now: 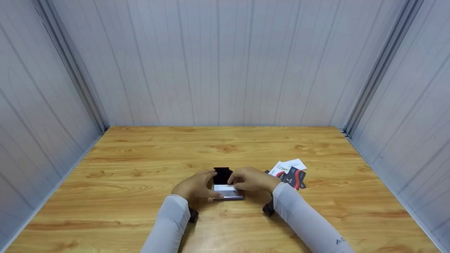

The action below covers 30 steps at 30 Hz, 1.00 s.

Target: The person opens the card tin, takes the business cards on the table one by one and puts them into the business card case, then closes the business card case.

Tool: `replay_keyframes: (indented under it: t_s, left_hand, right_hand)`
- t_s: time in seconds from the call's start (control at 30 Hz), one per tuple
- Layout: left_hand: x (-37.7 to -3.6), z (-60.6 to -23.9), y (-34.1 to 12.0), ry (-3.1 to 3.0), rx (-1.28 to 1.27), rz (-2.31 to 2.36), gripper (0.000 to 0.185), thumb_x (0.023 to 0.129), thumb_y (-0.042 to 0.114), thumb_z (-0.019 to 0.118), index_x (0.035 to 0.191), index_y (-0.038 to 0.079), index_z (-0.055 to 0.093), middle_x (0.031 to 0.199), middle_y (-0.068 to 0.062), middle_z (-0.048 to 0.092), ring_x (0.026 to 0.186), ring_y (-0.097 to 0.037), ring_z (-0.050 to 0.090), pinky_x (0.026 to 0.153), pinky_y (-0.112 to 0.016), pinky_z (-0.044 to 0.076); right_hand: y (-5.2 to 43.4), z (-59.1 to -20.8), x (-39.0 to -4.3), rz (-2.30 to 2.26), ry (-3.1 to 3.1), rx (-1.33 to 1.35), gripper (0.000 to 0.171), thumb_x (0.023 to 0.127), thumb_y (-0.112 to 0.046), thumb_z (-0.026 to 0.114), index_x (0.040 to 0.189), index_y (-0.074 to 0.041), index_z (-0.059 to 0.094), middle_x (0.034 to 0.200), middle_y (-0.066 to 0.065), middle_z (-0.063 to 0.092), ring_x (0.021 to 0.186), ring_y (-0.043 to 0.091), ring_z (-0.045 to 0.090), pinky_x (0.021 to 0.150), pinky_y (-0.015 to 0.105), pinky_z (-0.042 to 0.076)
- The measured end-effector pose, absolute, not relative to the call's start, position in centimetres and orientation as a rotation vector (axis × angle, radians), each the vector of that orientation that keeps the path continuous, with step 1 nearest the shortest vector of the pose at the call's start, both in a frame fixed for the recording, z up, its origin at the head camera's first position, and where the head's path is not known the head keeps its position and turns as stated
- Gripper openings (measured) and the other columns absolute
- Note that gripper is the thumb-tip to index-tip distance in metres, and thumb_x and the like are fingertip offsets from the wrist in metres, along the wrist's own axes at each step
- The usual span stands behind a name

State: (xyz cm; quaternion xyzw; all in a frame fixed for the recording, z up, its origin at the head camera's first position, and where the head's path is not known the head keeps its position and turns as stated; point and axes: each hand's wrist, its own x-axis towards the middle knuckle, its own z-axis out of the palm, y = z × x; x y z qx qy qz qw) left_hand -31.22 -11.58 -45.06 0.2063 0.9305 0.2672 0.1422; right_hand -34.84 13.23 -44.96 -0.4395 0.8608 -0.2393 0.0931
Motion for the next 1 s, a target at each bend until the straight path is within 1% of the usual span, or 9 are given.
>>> replay_keyframes:
  t_s: [0.13,0.2,0.37,0.43,0.63,0.77,0.87,0.93,1.0]
  left_hand:
    - [-31.2,-45.1,-11.5,2.681,0.587,0.756,0.097,0.082,0.053,0.08,0.155,0.006,0.037,0.159,-0.013,0.033,0.147,-0.033,0.028,0.116,-0.05,0.028]
    - [-31.2,-45.1,-11.5,2.679,0.583,0.751,0.098,0.081,0.054,0.08,0.156,0.007,0.037,0.16,-0.013,0.032,0.147,-0.032,0.027,0.116,-0.05,0.028]
    - [-31.1,-45.0,-11.5,2.678,0.569,0.757,0.098,0.082,0.054,0.08,0.156,0.008,0.036,0.16,-0.012,0.031,0.148,-0.032,0.025,0.117,-0.05,0.026]
    - [-31.0,-45.0,-11.6,2.675,0.57,0.757,0.097,0.082,0.054,0.079,0.156,0.008,0.035,0.161,-0.012,0.03,0.148,-0.033,0.025,0.116,-0.051,0.027]
    - [-31.0,-45.1,-11.6,2.661,0.578,0.754,0.098,0.083,0.054,0.079,0.157,0.009,0.034,0.161,-0.011,0.029,0.148,-0.033,0.024,0.116,-0.051,0.028]
    - [-31.0,-45.1,-11.6,2.661,0.571,0.765,0.097,0.082,0.053,0.079,0.157,0.009,0.034,0.161,-0.011,0.029,0.148,-0.033,0.024,0.116,-0.052,0.028]
    - [-31.0,-45.1,-11.6,2.661,0.568,0.767,0.097,0.082,0.053,0.079,0.157,0.009,0.034,0.161,-0.011,0.029,0.148,-0.033,0.023,0.116,-0.052,0.028]
    - [-31.0,-45.1,-11.6,2.658,0.567,0.769,0.097,0.083,0.053,0.079,0.157,0.01,0.034,0.162,-0.011,0.028,0.148,-0.033,0.023,0.116,-0.053,0.028]
    - [-31.0,-45.0,-11.6,2.657,0.567,0.77,0.097,0.083,0.052,0.079,0.157,0.01,0.034,0.162,-0.011,0.028,0.148,-0.033,0.023,0.116,-0.053,0.027]
  right_hand:
    - [13.9,-44.5,-34.6,-0.73,2.561,-1.265,0.02,0.094,-0.006,0.065,0.113,-0.004,0.073,0.105,0.005,0.069,0.096,0.016,0.065,0.087,0.032,0.054]
    - [14.5,-44.2,-34.5,-0.759,2.565,-1.245,0.022,0.095,-0.006,0.064,0.114,-0.003,0.072,0.108,0.007,0.069,0.099,0.019,0.065,0.089,0.036,0.054]
    - [16.5,-43.4,-34.2,-0.851,2.588,-1.114,0.026,0.097,-0.009,0.063,0.121,-0.004,0.07,0.113,0.009,0.069,0.107,0.025,0.063,0.094,0.045,0.052]
    - [17.4,-43.2,-34.2,-0.857,2.606,-1.087,0.028,0.098,-0.01,0.062,0.124,-0.005,0.069,0.114,0.009,0.069,0.109,0.026,0.063,0.094,0.045,0.051]
    - [20.3,-42.9,-34.0,-0.847,2.667,-1.084,0.028,0.1,-0.011,0.06,0.126,-0.002,0.066,0.115,0.015,0.068,0.106,0.029,0.063,0.09,0.05,0.053]
    - [22.0,-42.9,-33.9,-0.87,2.697,-1.004,0.031,0.1,-0.016,0.063,0.128,-0.001,0.065,0.116,0.015,0.068,0.109,0.031,0.063,0.094,0.055,0.05]
    - [23.1,-43.0,-33.9,-0.89,2.7,-0.953,0.034,0.1,-0.018,0.064,0.129,0.0,0.064,0.118,0.015,0.068,0.112,0.033,0.063,0.096,0.056,0.048]
    - [23.7,-42.9,-33.9,-0.889,2.71,-0.913,0.035,0.1,-0.018,0.065,0.13,0.0,0.063,0.12,0.014,0.068,0.114,0.034,0.062,0.096,0.055,0.048]
    - [24.3,-42.8,-33.9,-0.892,2.721,-0.863,0.036,0.1,-0.018,0.065,0.131,-0.001,0.063,0.121,0.015,0.067,0.114,0.035,0.061,0.092,0.054,0.051]
